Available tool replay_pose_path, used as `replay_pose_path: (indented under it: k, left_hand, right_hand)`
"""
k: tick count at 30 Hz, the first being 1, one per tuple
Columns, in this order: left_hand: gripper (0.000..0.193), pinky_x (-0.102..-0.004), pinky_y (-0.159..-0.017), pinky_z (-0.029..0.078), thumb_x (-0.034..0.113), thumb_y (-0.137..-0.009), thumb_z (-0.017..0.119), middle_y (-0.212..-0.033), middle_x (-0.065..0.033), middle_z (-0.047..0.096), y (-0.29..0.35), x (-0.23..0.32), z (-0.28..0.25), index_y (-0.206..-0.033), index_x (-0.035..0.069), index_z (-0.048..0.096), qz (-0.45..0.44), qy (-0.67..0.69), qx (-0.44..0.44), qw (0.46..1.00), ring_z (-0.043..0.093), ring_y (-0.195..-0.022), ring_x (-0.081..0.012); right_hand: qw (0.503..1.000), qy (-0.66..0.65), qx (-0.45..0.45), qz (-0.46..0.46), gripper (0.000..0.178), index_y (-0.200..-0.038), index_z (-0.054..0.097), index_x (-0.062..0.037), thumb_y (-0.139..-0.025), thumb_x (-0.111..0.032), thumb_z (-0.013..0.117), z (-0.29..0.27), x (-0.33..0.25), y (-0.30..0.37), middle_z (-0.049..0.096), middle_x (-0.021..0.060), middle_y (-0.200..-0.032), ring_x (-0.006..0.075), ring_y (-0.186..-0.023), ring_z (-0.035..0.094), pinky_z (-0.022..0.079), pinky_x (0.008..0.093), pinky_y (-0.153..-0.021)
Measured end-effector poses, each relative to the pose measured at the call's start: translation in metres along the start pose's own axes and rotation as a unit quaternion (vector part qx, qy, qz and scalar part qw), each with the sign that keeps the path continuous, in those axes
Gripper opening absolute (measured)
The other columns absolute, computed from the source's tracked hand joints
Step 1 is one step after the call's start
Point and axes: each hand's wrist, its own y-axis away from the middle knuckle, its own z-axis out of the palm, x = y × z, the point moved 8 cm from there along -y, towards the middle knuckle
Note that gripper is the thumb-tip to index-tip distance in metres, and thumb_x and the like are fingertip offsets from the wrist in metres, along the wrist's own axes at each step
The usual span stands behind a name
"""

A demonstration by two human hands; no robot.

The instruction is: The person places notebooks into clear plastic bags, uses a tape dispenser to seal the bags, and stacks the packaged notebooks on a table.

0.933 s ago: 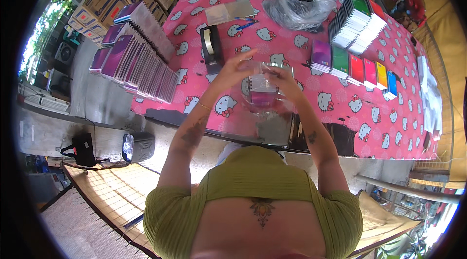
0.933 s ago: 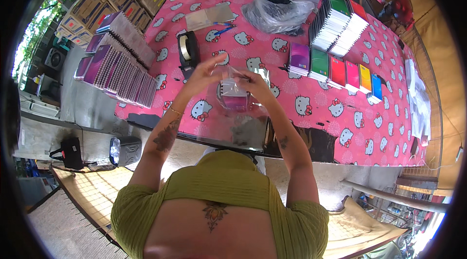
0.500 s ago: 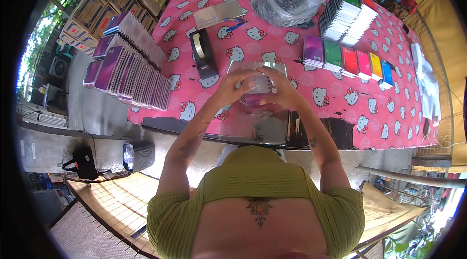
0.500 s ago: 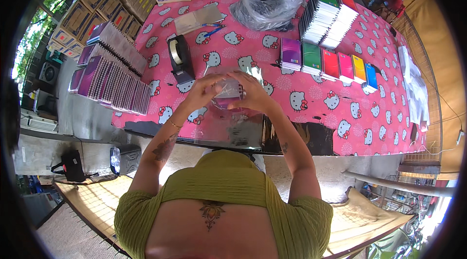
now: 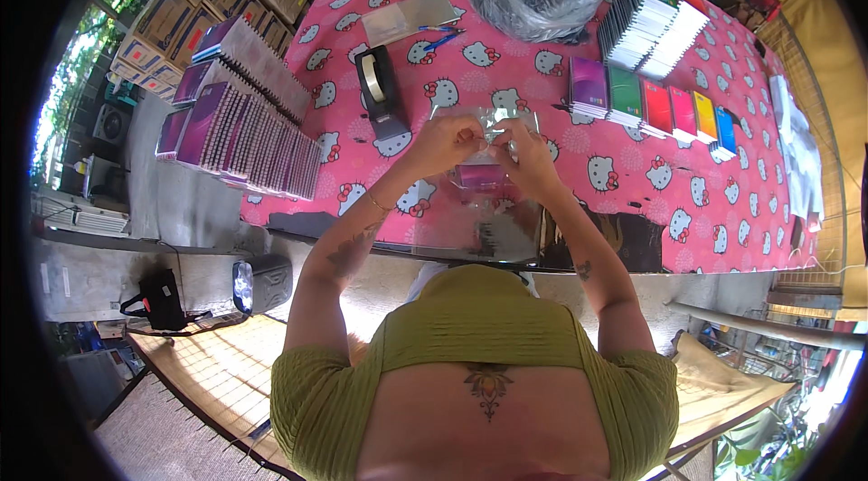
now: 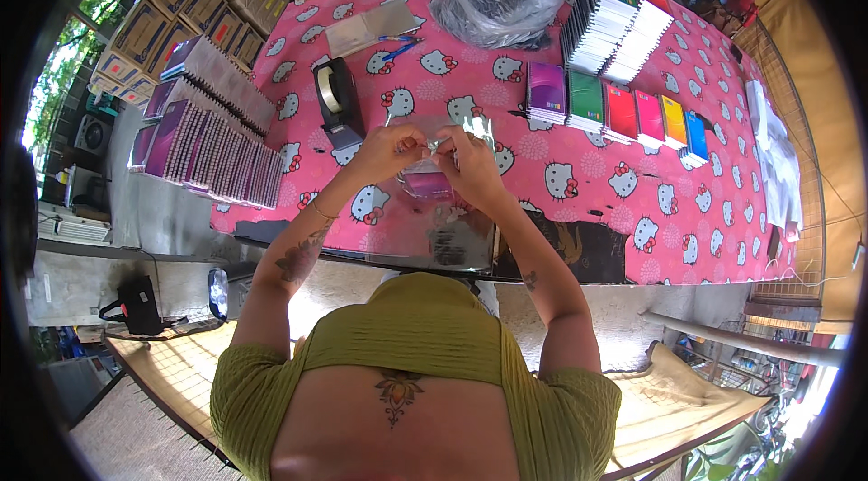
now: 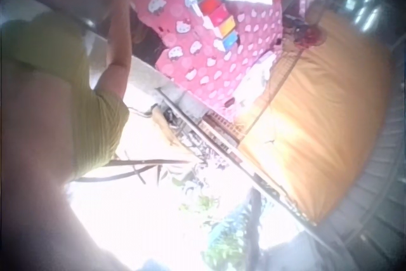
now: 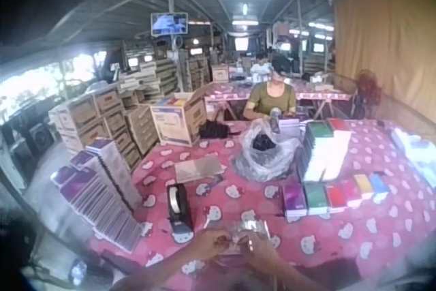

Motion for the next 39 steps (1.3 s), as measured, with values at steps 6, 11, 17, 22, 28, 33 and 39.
replay_pose_path:
  k: [6,11,17,22,28,33,39]
  left_hand:
    - [0.018,-0.0391,-0.065,0.053,0.022,-0.082,0.071,-0.075,-0.0102,0.068,0.001,0.003,0.003,-0.087,0.006,0.066,-0.016,-0.142,0.078,0.987,0.066,-0.068,-0.0295]
    - [0.019,-0.0358,-0.071,0.052,0.022,-0.081,0.076,-0.093,-0.0088,0.068,0.011,0.047,0.008,-0.088,0.009,0.064,0.106,-0.362,0.188,0.907,0.065,-0.079,-0.0259]
    - [0.029,-0.0294,-0.074,0.049,0.019,-0.082,0.077,-0.092,-0.0029,0.062,0.004,-0.080,0.018,-0.105,0.006,0.065,-0.163,0.280,0.078,0.943,0.059,-0.084,-0.0131]
    - [0.032,-0.0270,-0.066,0.048,0.017,-0.082,0.075,-0.087,-0.0028,0.064,0.081,-0.152,-0.109,-0.109,0.002,0.066,-0.245,-0.119,0.434,0.859,0.056,-0.069,-0.0117]
    - [0.015,-0.0231,-0.056,0.040,0.013,-0.087,0.069,-0.073,0.0008,0.059,0.077,-0.178,-0.074,-0.098,0.003,0.070,-0.209,0.325,0.444,0.809,0.049,-0.063,-0.0090]
    - [0.012,-0.0360,-0.060,0.049,0.015,-0.087,0.065,-0.080,-0.0095,0.070,0.122,-0.188,-0.085,-0.094,0.008,0.072,-0.268,0.040,0.384,0.883,0.066,-0.074,-0.0251]
    - [0.016,-0.0420,-0.069,0.054,0.021,-0.083,0.067,-0.082,-0.0141,0.071,0.033,-0.055,-0.078,-0.088,0.007,0.072,-0.062,-0.230,0.085,0.967,0.069,-0.077,-0.0333]
  right_hand:
    - [0.996,0.085,0.025,-0.008,0.046,-0.118,0.051,-0.0085,-0.077,-0.005,0.073,0.001,-0.015,0.001,0.066,0.0129,-0.099,0.0313,-0.088,0.065,0.052,0.0404,-0.075]
    - [0.981,-0.127,-0.011,0.143,0.057,-0.128,0.050,-0.0099,-0.077,-0.005,0.077,0.005,0.033,0.004,0.061,0.0126,-0.112,0.0237,-0.095,0.064,0.053,0.0349,-0.080]
    - [0.923,-0.301,-0.005,0.240,0.054,-0.130,0.049,-0.0086,-0.083,-0.004,0.074,0.020,0.057,0.012,0.059,0.0075,-0.109,0.0143,-0.095,0.058,0.052,0.0289,-0.079]
    - [0.926,-0.281,0.010,0.251,0.051,-0.128,0.051,-0.0059,-0.082,0.000,0.072,0.025,0.055,0.012,0.058,0.0081,-0.110,0.0151,-0.098,0.058,0.052,0.0292,-0.080]
    - [0.934,-0.264,-0.013,0.239,0.051,-0.130,0.048,-0.0099,-0.086,-0.008,0.072,0.021,0.061,0.013,0.055,0.0066,-0.110,0.0129,-0.096,0.055,0.051,0.0266,-0.075]
    - [0.919,-0.295,-0.012,0.263,0.049,-0.127,0.053,-0.0048,-0.083,-0.001,0.072,0.029,0.048,0.011,0.059,0.0086,-0.112,0.0155,-0.097,0.060,0.053,0.0294,-0.082]
    - [0.942,-0.265,-0.004,0.206,0.052,-0.134,0.048,-0.0090,-0.087,-0.009,0.071,0.024,0.062,0.015,0.055,0.0077,-0.114,0.0137,-0.098,0.056,0.052,0.0283,-0.080]
